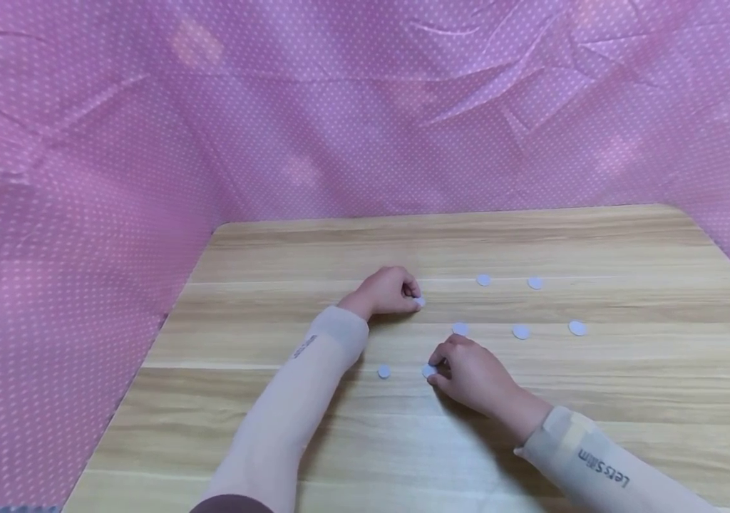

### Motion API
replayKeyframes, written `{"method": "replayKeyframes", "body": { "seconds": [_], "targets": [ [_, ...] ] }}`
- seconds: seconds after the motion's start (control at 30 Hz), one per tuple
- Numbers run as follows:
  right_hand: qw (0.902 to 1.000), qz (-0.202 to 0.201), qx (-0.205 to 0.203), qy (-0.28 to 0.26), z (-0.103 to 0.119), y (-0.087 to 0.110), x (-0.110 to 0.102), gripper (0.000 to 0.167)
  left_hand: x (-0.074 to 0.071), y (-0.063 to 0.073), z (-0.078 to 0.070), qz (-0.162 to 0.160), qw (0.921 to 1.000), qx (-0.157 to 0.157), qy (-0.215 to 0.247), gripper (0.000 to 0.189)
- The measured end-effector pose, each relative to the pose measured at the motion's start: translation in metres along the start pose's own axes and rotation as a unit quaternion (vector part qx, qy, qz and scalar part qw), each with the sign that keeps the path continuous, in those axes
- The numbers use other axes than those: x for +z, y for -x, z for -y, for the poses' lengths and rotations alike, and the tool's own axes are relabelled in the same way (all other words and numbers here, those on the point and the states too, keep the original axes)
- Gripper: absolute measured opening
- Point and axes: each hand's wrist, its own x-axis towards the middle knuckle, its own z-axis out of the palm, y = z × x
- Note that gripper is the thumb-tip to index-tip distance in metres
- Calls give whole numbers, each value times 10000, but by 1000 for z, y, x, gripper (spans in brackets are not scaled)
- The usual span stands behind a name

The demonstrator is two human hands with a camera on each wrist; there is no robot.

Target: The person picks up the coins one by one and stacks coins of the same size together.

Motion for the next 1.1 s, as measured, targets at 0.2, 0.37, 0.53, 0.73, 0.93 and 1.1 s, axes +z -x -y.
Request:
{"method": "replayKeyframes", "body": {
  "seconds": [0.2, 0.37, 0.53, 0.73, 0.93, 1.1],
  "targets": [
    [10000, 8, 0, 19, -1, 0, 0, 15, 0, 11, 1, 114, 9998, 188, 1, 12],
    [10000, 56, 63, 8, 1, 0, -2, 15, 3, 20, 1, 207, 9990, 384, 81, 12],
    [9999, 99, 126, -4, 2, -1, -4, 14, 5, 31, -2, 335, 9977, 593, 28, 14],
    [9999, 105, 104, 36, 2, -2, -4, 14, 7, 42, -5, 420, 9950, 904, 36, 13],
    [9998, 151, 119, 68, 3, -3, -5, 15, 9, 53, -8, 493, 9932, 1040, 202, 15],
    [9998, 154, 74, 86, 4, -3, -5, 15, 10, 61, -13, 585, 9917, 1116, 273, 15]
  ]
}}
